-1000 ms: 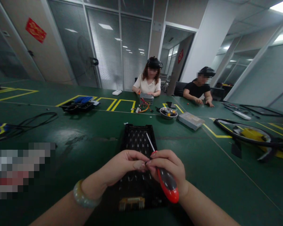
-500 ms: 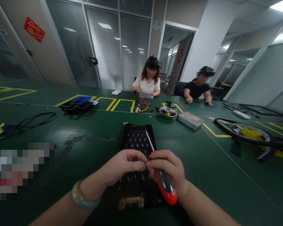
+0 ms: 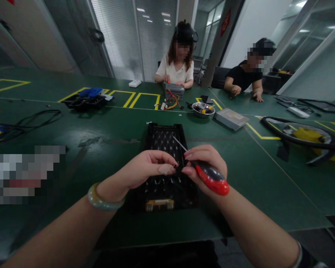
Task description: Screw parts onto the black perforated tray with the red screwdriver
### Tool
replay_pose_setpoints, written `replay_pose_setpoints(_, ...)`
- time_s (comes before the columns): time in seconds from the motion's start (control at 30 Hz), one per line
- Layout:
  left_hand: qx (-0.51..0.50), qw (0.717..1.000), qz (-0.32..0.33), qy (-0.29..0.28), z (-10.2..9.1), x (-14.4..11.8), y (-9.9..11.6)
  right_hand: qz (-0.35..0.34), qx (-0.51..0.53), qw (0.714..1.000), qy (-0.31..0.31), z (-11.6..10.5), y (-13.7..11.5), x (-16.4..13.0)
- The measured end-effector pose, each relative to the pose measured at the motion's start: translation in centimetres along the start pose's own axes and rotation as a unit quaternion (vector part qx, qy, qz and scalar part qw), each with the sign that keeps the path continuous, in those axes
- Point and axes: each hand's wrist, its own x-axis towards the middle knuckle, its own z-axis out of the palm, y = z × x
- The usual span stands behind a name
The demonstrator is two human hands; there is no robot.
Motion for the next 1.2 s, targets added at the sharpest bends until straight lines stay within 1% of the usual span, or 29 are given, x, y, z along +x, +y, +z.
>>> replay_pose_setpoints(0.07, 0.108, 0.993, -0.007, -0.046, 0.3, -0.2, 0.4, 0.055, 0.048, 0.995, 0.062, 0.1, 0.4, -0.2)
replay_pose_setpoints(0.1, 0.183, 0.981, 0.001, -0.068, 0.5, -0.4, 0.5, 0.085, 0.071, 0.99, 0.092, 0.2, 0.6, -0.3)
replay_pose_setpoints(0.17, 0.325, 0.939, 0.025, -0.107, 0.9, -0.5, 0.7, 0.133, 0.11, 0.976, 0.135, 0.5, 1.0, -0.6)
replay_pose_setpoints(0.2, 0.381, 0.916, 0.038, -0.123, 1.1, -0.5, 0.7, 0.149, 0.12, 0.971, 0.145, 0.6, 1.2, -0.7)
replay_pose_setpoints(0.23, 0.423, 0.894, 0.048, -0.139, 1.3, -0.5, 0.6, 0.158, 0.125, 0.968, 0.151, 0.6, 1.4, -0.8)
replay_pose_setpoints(0.3, 0.473, 0.863, 0.065, -0.161, 1.6, -0.5, 0.4, 0.16, 0.119, 0.967, 0.159, 0.7, 1.5, -0.8)
replay_pose_setpoints(0.4, 0.508, 0.84, 0.094, -0.165, 1.7, -0.5, 0.3, 0.151, 0.103, 0.971, 0.153, 0.8, 1.5, -0.8)
replay_pose_setpoints(0.53, 0.531, 0.823, 0.106, -0.171, 1.9, -0.7, 0.5, 0.146, 0.094, 0.974, 0.143, 0.8, 1.2, -0.8)
replay_pose_setpoints(0.7, 0.548, 0.81, 0.111, -0.178, 2.1, -0.7, 0.5, 0.152, 0.105, 0.974, 0.134, 0.8, 1.0, -0.8)
replay_pose_setpoints(0.83, 0.539, 0.81, 0.124, -0.193, 2.0, -0.8, 0.4, 0.148, 0.097, 0.974, 0.144, 0.8, 1.0, -0.7)
replay_pose_setpoints(0.93, 0.54, 0.809, 0.13, -0.192, 2.0, -0.8, 0.4, 0.148, 0.094, 0.974, 0.147, 0.7, 0.9, -0.5)
replay_pose_setpoints(1.07, 0.549, 0.804, 0.126, -0.189, 1.9, -0.7, 0.4, 0.142, 0.114, 0.971, 0.156, 0.5, 0.6, -0.2)
replay_pose_setpoints(1.2, 0.55, 0.803, 0.119, -0.195, 1.9, -0.7, 0.5, 0.126, 0.146, 0.965, 0.179, 0.3, 0.3, 0.2)
